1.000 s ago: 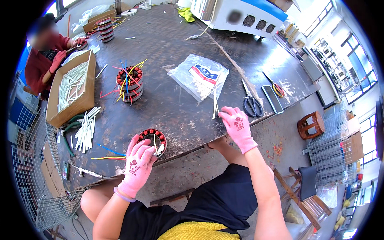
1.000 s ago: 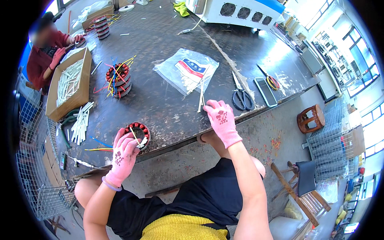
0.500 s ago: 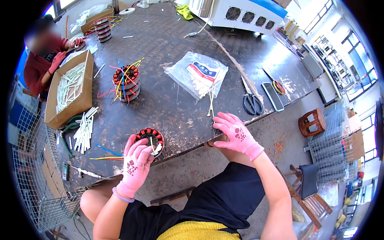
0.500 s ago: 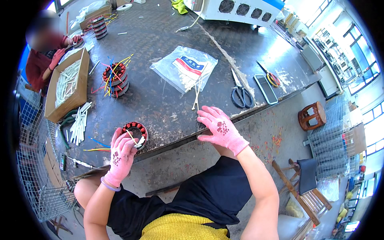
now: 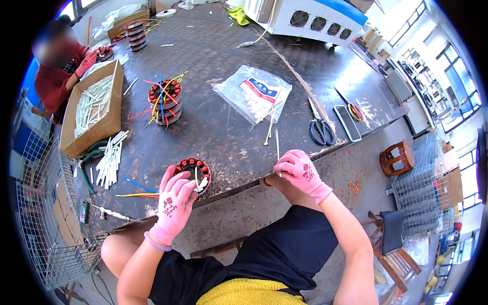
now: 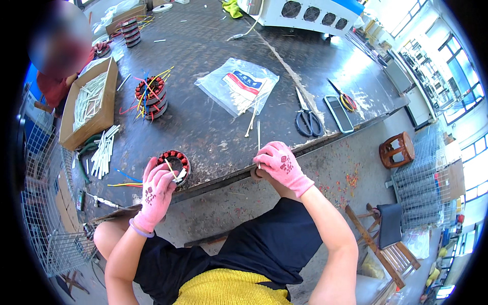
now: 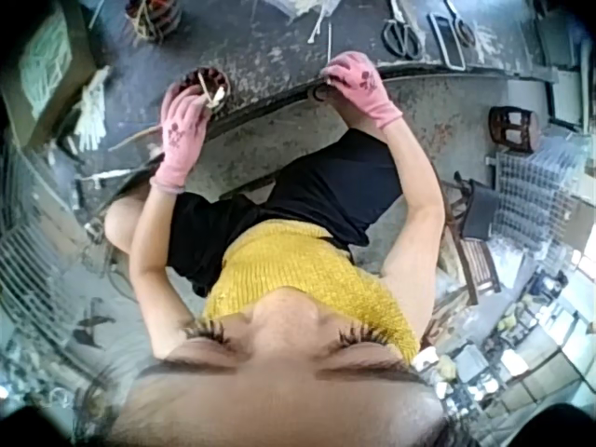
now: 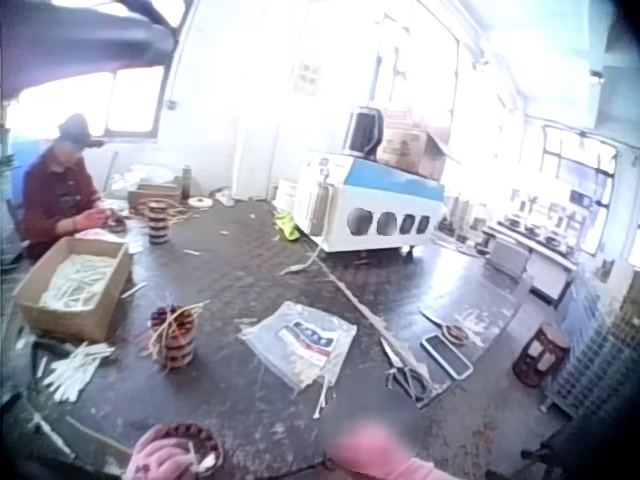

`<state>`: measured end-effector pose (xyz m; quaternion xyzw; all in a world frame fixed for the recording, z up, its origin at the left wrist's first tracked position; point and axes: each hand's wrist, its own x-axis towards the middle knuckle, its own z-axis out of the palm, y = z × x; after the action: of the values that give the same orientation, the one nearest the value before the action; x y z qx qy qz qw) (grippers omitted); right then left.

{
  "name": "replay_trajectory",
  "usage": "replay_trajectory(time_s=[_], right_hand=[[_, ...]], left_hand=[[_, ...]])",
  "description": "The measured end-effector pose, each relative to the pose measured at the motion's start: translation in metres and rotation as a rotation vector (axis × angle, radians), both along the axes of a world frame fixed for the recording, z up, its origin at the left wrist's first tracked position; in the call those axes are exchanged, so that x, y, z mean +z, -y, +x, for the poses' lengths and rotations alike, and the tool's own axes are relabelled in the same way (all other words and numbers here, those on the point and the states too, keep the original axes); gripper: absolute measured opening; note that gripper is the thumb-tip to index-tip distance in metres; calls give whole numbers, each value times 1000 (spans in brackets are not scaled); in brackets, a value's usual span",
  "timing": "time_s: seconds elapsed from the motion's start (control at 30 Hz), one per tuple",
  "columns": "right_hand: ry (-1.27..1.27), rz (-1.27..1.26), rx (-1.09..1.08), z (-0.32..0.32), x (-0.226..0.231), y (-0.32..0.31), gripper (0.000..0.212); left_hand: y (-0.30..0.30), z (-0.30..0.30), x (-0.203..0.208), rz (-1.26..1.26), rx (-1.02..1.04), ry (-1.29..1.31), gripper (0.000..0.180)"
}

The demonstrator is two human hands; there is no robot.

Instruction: The person is assembling a motor stator at a workbench. They insert white insulating strips into the stator slots by hand and trim the excess wire using a pair of scissors.

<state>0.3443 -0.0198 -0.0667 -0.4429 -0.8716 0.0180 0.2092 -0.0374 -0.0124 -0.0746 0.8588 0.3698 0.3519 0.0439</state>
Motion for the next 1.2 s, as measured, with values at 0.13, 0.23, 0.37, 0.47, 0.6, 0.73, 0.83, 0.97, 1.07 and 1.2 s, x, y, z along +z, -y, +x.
replay_trajectory(time_s=[0.13,0.23,0.37,0.47,0.6,0.73,0.83,0.97,1.07,1.2], right_hand=[[-52,-1,-79,-19,18,15,20],[-509,-25,-222,-61,32,46,18],[-757,-425,-21,-108,50,96,9],[-608,-555,137,-139,53,104,7],[-661,-402,160,-157,25,108,18],[-656,-405,170,-161,24,106,17],[-693,-376,168,-165,28,105,16],[-714,-319,140,-166,25,107,16],[-719,-320,137,-168,23,106,16],[-719,-322,92,-173,15,107,18]], left_hand=[[5,11,3,0,49,34,36],[4,10,6,-8,21,16,33],[-4,-8,28,-103,-113,-48,38],[-9,-25,26,-114,-160,-61,38],[-16,-22,21,-109,-213,37,32],[-13,-11,15,-117,-219,101,35],[-16,-10,11,-163,-259,153,33],[-16,-9,18,-125,-235,138,31],[-14,-11,9,-159,-220,129,31],[-12,-10,12,-247,-200,178,28]])
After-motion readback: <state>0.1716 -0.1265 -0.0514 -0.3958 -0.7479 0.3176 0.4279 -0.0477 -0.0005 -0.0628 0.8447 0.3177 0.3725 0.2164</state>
